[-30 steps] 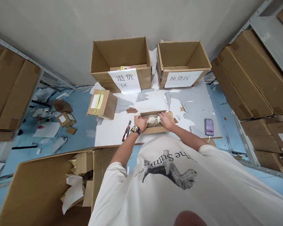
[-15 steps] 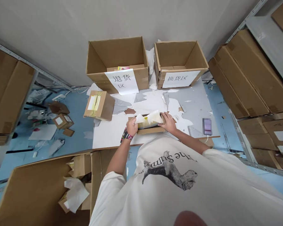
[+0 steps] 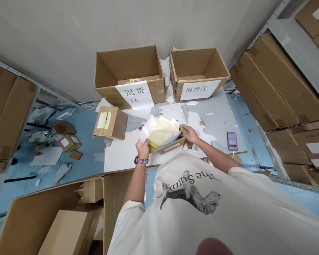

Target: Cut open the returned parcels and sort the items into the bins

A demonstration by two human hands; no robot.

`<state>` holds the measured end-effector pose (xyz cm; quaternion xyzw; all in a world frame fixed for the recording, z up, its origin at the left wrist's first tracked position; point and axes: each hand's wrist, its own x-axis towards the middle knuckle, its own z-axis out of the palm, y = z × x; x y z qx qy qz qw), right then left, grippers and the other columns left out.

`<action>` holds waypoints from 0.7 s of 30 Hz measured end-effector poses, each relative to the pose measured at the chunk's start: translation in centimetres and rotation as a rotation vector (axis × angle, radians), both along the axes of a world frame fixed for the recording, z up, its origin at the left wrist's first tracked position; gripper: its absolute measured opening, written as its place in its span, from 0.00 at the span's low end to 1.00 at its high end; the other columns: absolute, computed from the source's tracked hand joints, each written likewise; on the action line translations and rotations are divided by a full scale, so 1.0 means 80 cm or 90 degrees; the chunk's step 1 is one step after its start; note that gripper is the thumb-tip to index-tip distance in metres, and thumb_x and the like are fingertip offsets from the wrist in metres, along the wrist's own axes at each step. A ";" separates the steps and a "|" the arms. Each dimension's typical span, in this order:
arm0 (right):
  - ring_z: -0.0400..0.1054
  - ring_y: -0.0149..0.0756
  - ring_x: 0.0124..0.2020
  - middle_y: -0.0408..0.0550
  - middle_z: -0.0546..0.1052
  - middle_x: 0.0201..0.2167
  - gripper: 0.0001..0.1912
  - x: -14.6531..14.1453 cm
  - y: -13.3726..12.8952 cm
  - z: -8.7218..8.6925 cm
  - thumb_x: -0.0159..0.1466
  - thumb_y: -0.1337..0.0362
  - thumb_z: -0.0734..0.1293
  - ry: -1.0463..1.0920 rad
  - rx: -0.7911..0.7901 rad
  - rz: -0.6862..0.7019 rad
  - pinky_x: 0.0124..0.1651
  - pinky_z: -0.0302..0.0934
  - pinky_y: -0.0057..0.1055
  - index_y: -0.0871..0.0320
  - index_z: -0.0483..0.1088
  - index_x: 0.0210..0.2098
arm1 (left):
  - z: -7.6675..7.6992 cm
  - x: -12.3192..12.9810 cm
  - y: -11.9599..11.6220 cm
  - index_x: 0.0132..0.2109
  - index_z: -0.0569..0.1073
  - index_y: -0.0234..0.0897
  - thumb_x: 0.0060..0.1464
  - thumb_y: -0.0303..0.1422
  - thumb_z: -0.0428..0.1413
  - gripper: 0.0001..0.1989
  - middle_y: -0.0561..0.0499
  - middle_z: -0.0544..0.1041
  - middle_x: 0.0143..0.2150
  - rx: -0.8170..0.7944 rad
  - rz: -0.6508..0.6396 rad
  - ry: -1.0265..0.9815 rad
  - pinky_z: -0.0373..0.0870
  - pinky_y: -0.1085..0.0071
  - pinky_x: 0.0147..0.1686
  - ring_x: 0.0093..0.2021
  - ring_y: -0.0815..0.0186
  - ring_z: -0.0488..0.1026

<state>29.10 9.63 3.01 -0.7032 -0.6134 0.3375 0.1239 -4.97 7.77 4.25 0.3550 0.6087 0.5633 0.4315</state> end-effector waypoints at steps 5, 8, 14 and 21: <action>0.72 0.53 0.69 0.54 0.70 0.75 0.41 0.019 -0.005 0.008 0.69 0.53 0.79 -0.080 -0.028 -0.001 0.70 0.69 0.48 0.43 0.70 0.78 | 0.007 0.020 0.004 0.53 0.86 0.36 0.44 0.47 0.79 0.32 0.43 0.89 0.46 0.007 -0.028 -0.167 0.84 0.58 0.52 0.55 0.50 0.85; 0.63 0.60 0.76 0.56 0.64 0.81 0.37 0.029 -0.001 0.032 0.69 0.52 0.79 -0.081 0.037 0.020 0.74 0.66 0.55 0.46 0.74 0.76 | 0.018 0.030 0.006 0.56 0.86 0.36 0.44 0.48 0.80 0.35 0.41 0.89 0.48 0.029 -0.045 -0.189 0.84 0.56 0.53 0.56 0.48 0.86; 0.76 0.50 0.64 0.57 0.81 0.67 0.29 0.019 0.011 0.100 0.81 0.47 0.59 0.260 0.161 -0.090 0.66 0.72 0.50 0.50 0.74 0.74 | 0.035 0.047 0.014 0.59 0.84 0.40 0.47 0.50 0.79 0.36 0.43 0.89 0.48 0.041 -0.046 -0.213 0.84 0.59 0.50 0.57 0.50 0.85; 0.77 0.48 0.62 0.54 0.83 0.62 0.35 -0.044 0.004 0.153 0.76 0.36 0.67 0.446 0.156 -0.098 0.64 0.74 0.46 0.47 0.72 0.73 | 0.041 0.073 0.023 0.62 0.83 0.43 0.49 0.52 0.78 0.37 0.43 0.89 0.52 0.060 -0.015 -0.245 0.83 0.62 0.49 0.57 0.52 0.85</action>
